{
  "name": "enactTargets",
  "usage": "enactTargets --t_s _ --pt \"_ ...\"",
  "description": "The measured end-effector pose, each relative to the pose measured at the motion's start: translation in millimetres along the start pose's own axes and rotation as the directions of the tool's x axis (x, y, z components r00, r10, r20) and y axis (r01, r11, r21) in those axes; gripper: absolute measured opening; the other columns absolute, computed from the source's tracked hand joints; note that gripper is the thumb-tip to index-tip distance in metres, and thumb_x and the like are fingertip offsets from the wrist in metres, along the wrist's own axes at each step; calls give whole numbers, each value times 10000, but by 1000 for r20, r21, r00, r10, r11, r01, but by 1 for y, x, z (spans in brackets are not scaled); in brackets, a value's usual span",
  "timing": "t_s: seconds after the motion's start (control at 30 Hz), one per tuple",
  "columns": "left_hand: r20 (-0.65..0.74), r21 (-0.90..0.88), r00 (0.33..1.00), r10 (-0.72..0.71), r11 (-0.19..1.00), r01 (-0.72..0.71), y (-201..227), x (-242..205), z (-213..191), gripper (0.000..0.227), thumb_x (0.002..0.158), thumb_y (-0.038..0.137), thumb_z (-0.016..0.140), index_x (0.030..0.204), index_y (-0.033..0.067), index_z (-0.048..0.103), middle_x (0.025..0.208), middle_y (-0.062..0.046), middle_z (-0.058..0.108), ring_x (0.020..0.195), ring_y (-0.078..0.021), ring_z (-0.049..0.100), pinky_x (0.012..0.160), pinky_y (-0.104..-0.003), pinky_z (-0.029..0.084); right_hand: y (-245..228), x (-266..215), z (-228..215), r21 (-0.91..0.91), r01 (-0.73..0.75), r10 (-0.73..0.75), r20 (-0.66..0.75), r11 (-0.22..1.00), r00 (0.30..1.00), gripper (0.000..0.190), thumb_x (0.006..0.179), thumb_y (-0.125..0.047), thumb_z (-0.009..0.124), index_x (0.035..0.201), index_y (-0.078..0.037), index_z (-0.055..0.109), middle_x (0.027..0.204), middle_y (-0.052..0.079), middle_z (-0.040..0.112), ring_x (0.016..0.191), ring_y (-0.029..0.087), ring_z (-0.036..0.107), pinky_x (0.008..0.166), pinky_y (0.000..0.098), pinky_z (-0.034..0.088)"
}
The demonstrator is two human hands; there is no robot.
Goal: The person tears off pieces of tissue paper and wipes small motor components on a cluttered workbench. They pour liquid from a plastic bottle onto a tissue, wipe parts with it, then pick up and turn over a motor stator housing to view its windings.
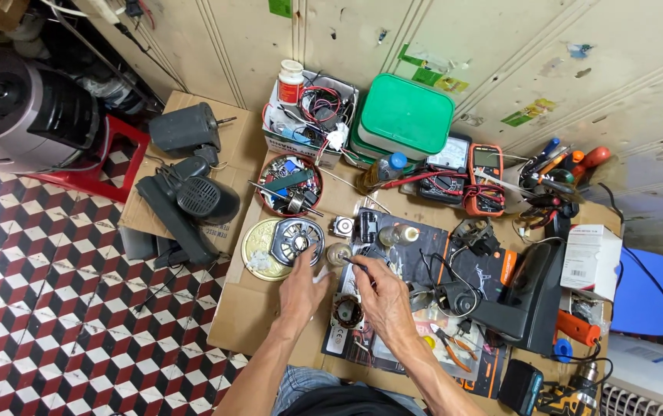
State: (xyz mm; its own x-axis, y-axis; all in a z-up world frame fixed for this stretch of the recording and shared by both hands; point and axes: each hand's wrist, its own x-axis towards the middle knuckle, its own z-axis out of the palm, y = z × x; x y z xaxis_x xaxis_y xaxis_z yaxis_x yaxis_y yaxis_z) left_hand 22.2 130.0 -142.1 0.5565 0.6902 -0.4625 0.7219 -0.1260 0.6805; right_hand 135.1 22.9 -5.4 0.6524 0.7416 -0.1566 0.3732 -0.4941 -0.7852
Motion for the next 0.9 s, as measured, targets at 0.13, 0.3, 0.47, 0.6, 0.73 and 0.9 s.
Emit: enactTargets --t_s 0.13,0.3,0.47,0.6,0.73,0.9 --pt "-64 -278 977 -205 944 180 -22 -30 -3 602 937 255 692 1484 150 465 1167 -97 737 845 -224 757 754 -340 621 2 1 -2 30 -45 46 -12 999 999 247 967 -175 604 1156 -53 706 950 116 736 652 210 668 620 345 539" --pt "367 -853 814 -450 187 488 -14 -64 -25 469 837 76 640 1306 74 641 1124 -137 689 829 -227 681 700 -435 553 0 -9 -19 81 -127 127 10 989 992 278 979 -183 612 1214 -92 729 938 102 764 681 163 636 592 322 520" --pt "241 -956 942 -235 110 272 17 -86 -10 427 860 66 717 1282 40 653 1172 -101 683 1063 -179 669 948 -351 554 17 -47 -58 426 -60 116 -106 903 988 269 983 -155 620 1211 -56 724 1023 95 773 782 115 661 660 273 550" --pt "176 -981 971 -163 -116 158 62 -92 -8 419 879 84 736 1282 7 653 1174 -87 712 1085 -180 655 966 -334 529 29 -67 -88 836 -115 333 -85 536 939 276 984 -135 613 1195 31 675 1035 183 750 766 163 639 665 303 519" --pt "184 -967 978 -99 -195 162 99 -108 -17 371 895 99 710 1251 22 643 1164 -84 710 1071 -183 655 951 -351 532 39 -80 -95 923 -142 339 14 358 941 312 985 -138 617 1218 69 630 1034 211 728 748 172 600 711 323 528" --pt "215 -939 974 70 -259 226 128 -129 -30 305 928 102 679 1224 46 631 1173 -60 697 1099 -156 648 999 -343 524 39 -84 -95 972 -177 330 119 153 936 335 960 -150 615 1227 51 609 1048 182 701 817 164 621 719 313 504"
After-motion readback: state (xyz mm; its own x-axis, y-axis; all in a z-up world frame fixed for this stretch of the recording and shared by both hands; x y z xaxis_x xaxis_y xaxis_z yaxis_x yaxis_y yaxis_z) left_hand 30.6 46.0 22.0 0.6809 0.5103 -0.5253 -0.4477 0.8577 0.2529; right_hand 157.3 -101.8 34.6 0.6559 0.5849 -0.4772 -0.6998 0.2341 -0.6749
